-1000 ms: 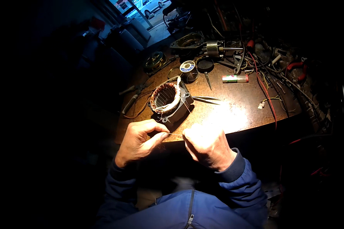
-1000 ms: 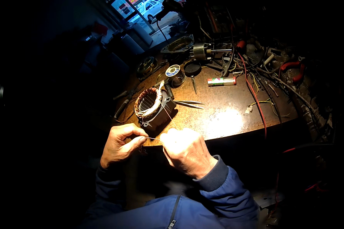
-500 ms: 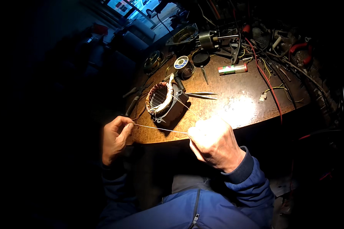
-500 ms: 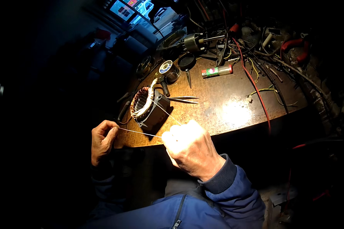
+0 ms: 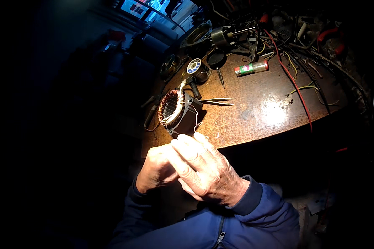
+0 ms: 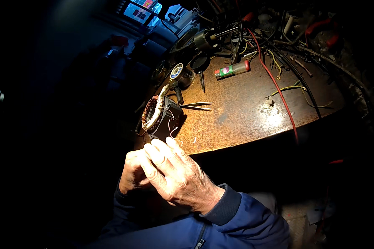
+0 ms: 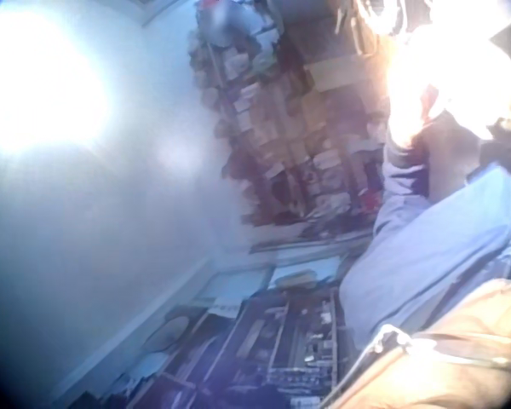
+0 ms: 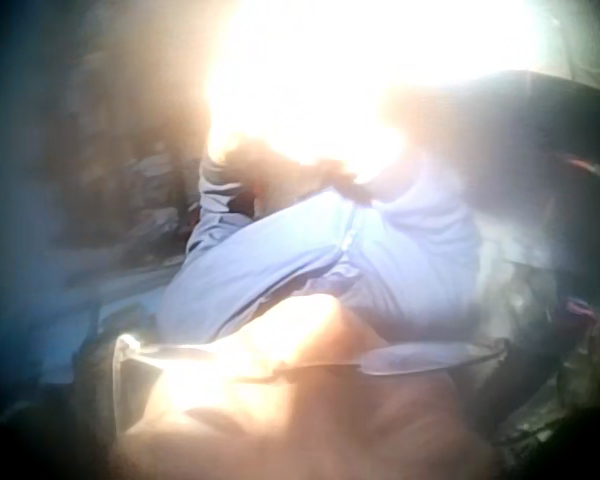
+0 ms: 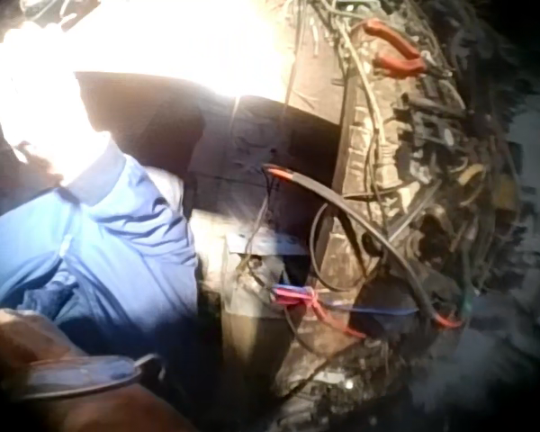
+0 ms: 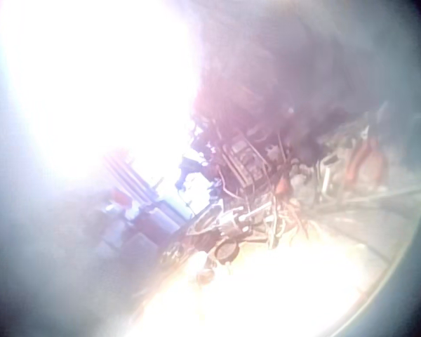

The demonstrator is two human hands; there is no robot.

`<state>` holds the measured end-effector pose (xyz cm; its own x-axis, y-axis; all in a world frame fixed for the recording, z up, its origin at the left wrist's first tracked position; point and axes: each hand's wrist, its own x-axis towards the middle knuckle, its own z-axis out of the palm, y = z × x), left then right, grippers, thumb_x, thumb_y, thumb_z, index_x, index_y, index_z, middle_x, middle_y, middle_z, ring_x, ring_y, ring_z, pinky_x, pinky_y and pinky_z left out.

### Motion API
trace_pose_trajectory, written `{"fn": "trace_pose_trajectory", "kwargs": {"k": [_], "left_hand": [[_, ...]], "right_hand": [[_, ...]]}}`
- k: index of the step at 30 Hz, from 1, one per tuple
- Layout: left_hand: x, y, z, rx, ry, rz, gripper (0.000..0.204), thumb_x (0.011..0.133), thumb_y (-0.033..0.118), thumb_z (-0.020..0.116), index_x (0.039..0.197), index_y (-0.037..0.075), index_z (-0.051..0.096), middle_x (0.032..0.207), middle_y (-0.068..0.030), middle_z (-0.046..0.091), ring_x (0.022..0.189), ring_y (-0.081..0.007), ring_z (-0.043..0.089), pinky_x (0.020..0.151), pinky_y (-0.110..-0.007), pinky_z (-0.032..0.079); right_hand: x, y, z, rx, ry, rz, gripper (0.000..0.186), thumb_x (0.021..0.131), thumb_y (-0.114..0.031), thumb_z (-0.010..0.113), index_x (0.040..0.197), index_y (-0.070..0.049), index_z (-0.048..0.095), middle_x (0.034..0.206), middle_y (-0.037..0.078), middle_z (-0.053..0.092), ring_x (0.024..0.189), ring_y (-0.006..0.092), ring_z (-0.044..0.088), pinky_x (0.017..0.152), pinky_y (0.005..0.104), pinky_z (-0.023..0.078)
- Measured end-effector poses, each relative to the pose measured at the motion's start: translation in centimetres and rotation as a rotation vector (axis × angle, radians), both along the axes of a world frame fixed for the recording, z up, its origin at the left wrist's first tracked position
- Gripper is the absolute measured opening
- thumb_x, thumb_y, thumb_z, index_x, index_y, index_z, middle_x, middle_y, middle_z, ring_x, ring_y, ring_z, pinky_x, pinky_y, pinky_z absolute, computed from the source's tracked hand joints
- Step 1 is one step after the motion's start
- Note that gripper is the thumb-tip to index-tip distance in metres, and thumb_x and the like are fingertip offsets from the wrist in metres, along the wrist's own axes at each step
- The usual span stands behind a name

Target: The person works on a cylindrical electrical component, likely a motor stator, by hand. They strip the insulation from the ends of copper wires, twist them together, and connect them to the component's terminals. The person also uses a multimeter probe to test the connections.

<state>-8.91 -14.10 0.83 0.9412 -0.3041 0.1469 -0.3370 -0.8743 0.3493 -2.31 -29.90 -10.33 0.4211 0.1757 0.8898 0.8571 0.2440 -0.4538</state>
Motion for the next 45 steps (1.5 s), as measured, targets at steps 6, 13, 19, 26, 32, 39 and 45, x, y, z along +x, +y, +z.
{"fn": "trace_pose_trajectory", "kwargs": {"k": [6,13,19,26,32,39,45], "left_hand": [[-0.3,-1.0,0.2,-0.118,0.135,0.16,0.018,0.084,0.004,0.087,0.1,0.0,0.078,0.087,-0.0119,0.076,0.078,-0.0229,0.076,0.069,-0.03,0.058],[-1.0,-0.3,0.6,-0.078,0.105,0.238,0.013,0.084,-0.003,0.084,0.096,-0.002,0.078,0.086,-0.0111,0.077,0.077,-0.0185,0.075,0.069,-0.029,0.057],[-1.5,0.2,-0.5,-0.146,0.084,0.343,0.008,0.088,-0.002,0.08,0.094,-0.004,0.076,0.081,-0.0081,0.074,0.074,-0.0134,0.07,0.068,-0.026,0.053],[-2.7,-0.8,-1.7,-0.317,0.14,0.5,0.004,0.094,-0.001,0.076,0.092,-0.004,0.073,0.079,-0.0029,0.07,0.071,-0.0069,0.064,0.065,-0.023,0.05],[-1.6,-1.9,-1.2,-0.003,0.1,0.261,0.011,0.087,0.002,0.081,0.097,0.001,0.076,0.084,-0.0107,0.074,0.074,-0.0205,0.073,0.068,-0.031,0.056],[-2.4,-0.7,-1.3,-0.125,0.118,0.006,0.023,0.084,0.007,0.078,0.106,0.005,0.072,0.088,-0.0119,0.07,0.077,-0.0304,0.071,0.07,-0.036,0.057],[-3.3,0.2,-1.5,-0.1,0.045,0.011,0.019,0.083,0.005,0.085,0.098,0.005,0.074,0.083,-0.01,0.069,0.072,-0.027,0.069,0.063,-0.034,0.054]], "right_hand": [[-0.7,0.3,-2.5,-0.002,0.199,0.105,0.051,0.084,-0.001,0.073,0.133,0.008,0.062,0.103,0.018,0.068,0.077,0.0269,0.074,0.06,0.0327,0.06],[-0.9,-0.4,-2.2,0.076,0.349,0.089,0.013,0.083,-0.001,0.076,0.092,-0.005,0.068,0.075,0.008,0.063,0.062,0.0249,0.069,0.053,0.035,0.053],[-1.0,-1.3,-3.3,0.189,0.518,0.154,0.015,0.083,0.01,0.073,0.094,0.001,0.07,0.074,0.014,0.067,0.061,0.0265,0.069,0.057,0.0337,0.054],[-2.2,-4.3,-3.9,-0.29,0.271,-0.261,0.006,0.081,-0.005,0.07,0.083,-0.003,0.065,0.084,0.014,0.065,0.083,0.0291,0.071,0.065,0.0398,0.056],[-5.0,-3.7,-0.1,-0.122,-0.001,-0.705,0.02,0.09,-0.021,0.071,0.101,-0.006,0.071,0.116,0.013,0.073,0.108,0.0298,0.068,0.091,0.0454,0.05],[-5.6,-1.5,0.5,0.154,0.046,-0.214,0.035,0.083,0.0,0.07,0.118,0.004,0.067,0.117,0.021,0.07,0.106,0.0353,0.072,0.093,0.0468,0.062],[-5.4,-1.1,-0.4,-0.1,0.322,0.053,0.05,0.083,-0.004,0.073,0.13,0.004,0.061,0.104,0.021,0.068,0.083,0.0339,0.073,0.07,0.0388,0.062]]}}
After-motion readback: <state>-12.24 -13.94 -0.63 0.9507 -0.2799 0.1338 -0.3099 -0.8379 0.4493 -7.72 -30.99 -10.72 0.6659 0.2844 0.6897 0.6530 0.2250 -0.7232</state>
